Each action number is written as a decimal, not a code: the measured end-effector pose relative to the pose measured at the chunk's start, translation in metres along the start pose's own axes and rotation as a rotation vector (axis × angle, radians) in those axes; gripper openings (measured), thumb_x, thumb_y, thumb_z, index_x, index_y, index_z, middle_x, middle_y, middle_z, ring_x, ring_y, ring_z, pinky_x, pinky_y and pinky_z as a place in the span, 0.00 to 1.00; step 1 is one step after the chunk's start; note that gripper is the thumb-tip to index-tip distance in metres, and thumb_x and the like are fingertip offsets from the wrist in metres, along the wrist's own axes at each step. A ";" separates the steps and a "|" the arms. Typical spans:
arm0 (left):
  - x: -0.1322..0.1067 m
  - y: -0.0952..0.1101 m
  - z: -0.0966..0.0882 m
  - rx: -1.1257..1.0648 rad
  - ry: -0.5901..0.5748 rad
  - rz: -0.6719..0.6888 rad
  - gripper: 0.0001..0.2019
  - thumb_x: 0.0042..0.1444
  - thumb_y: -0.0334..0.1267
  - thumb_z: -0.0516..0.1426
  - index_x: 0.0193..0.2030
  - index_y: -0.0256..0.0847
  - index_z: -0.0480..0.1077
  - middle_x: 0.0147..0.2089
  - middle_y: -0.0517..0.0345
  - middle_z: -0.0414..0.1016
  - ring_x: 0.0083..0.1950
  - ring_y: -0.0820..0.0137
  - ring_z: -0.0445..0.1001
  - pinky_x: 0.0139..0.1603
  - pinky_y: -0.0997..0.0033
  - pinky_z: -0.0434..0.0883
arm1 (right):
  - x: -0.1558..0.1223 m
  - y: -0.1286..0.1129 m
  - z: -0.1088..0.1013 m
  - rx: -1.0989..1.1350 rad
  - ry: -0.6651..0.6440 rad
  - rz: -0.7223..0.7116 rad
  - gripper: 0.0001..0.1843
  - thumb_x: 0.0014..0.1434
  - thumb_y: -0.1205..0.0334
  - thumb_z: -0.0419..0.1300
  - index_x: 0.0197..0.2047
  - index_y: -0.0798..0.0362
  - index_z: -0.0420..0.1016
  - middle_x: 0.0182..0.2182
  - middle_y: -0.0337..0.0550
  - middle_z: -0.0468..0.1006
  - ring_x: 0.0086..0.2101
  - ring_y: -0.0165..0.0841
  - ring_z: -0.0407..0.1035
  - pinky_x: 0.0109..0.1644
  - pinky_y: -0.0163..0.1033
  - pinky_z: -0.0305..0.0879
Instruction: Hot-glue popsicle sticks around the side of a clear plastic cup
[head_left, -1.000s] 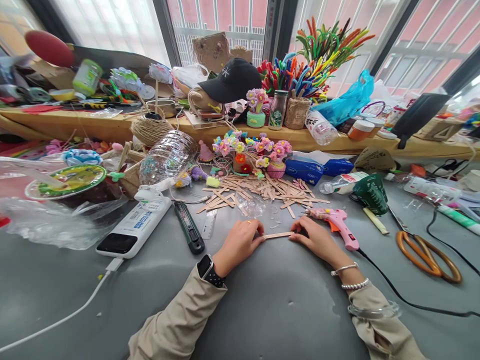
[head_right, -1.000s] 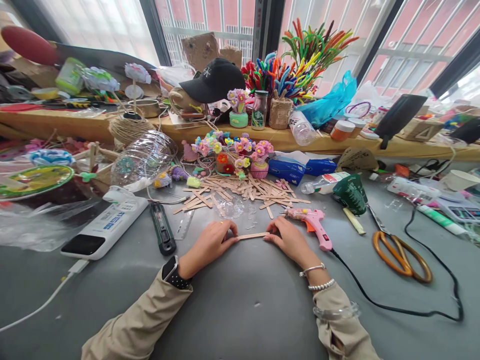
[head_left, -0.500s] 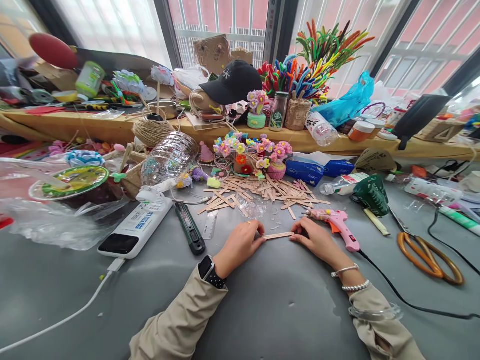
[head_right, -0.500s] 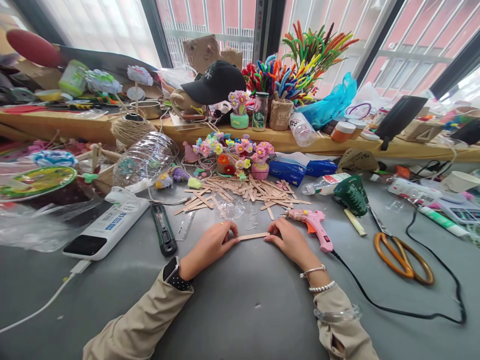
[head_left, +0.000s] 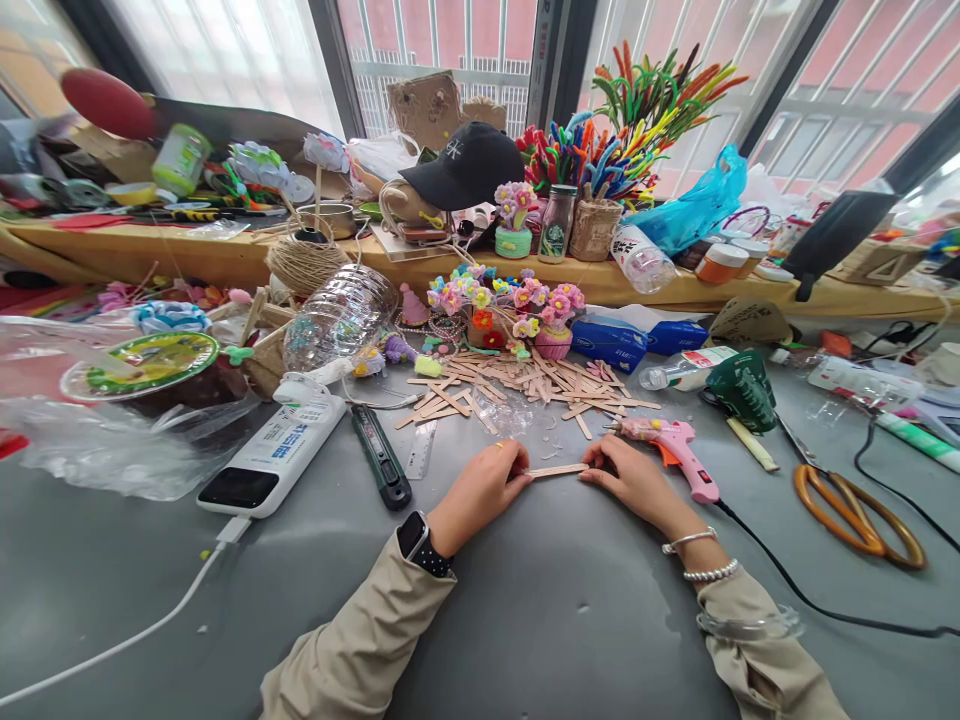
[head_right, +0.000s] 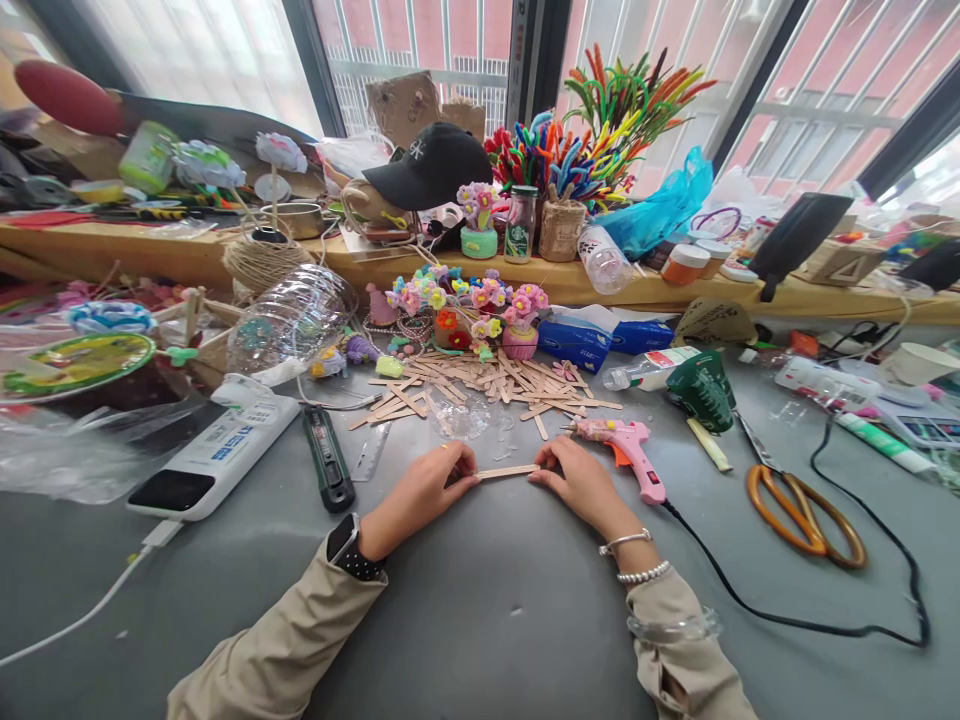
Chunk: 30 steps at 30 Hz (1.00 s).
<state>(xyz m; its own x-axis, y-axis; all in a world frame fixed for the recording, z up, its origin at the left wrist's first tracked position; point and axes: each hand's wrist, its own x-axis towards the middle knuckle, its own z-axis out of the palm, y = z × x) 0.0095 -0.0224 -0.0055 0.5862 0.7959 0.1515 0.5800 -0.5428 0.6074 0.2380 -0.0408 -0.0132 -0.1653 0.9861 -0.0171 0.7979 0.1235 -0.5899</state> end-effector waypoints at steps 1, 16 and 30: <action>0.000 0.000 0.000 -0.003 -0.001 0.000 0.02 0.53 0.32 0.52 0.33 0.38 0.59 0.33 0.58 0.67 0.34 0.71 0.66 0.35 0.72 0.63 | 0.000 0.000 0.000 0.001 0.000 0.000 0.10 0.50 0.53 0.56 0.32 0.52 0.66 0.30 0.40 0.68 0.32 0.31 0.63 0.35 0.36 0.58; 0.000 -0.003 0.002 -0.028 0.021 0.046 0.02 0.52 0.33 0.52 0.32 0.39 0.60 0.32 0.59 0.66 0.33 0.72 0.66 0.34 0.73 0.64 | -0.002 0.002 -0.004 0.094 0.079 -0.052 0.19 0.46 0.48 0.59 0.37 0.51 0.69 0.32 0.41 0.68 0.31 0.31 0.62 0.34 0.36 0.59; 0.002 -0.002 -0.003 -0.303 0.104 -0.002 0.03 0.50 0.34 0.54 0.30 0.38 0.63 0.31 0.58 0.69 0.33 0.72 0.68 0.37 0.72 0.67 | -0.012 0.000 -0.007 0.817 0.306 0.160 0.26 0.45 0.43 0.58 0.44 0.50 0.68 0.33 0.41 0.66 0.25 0.25 0.55 0.23 0.30 0.51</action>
<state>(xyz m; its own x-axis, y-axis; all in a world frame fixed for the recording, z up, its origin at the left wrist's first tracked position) 0.0074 -0.0191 -0.0047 0.5155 0.8283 0.2196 0.3769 -0.4494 0.8100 0.2437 -0.0517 -0.0073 0.1685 0.9857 -0.0012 0.1158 -0.0210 -0.9930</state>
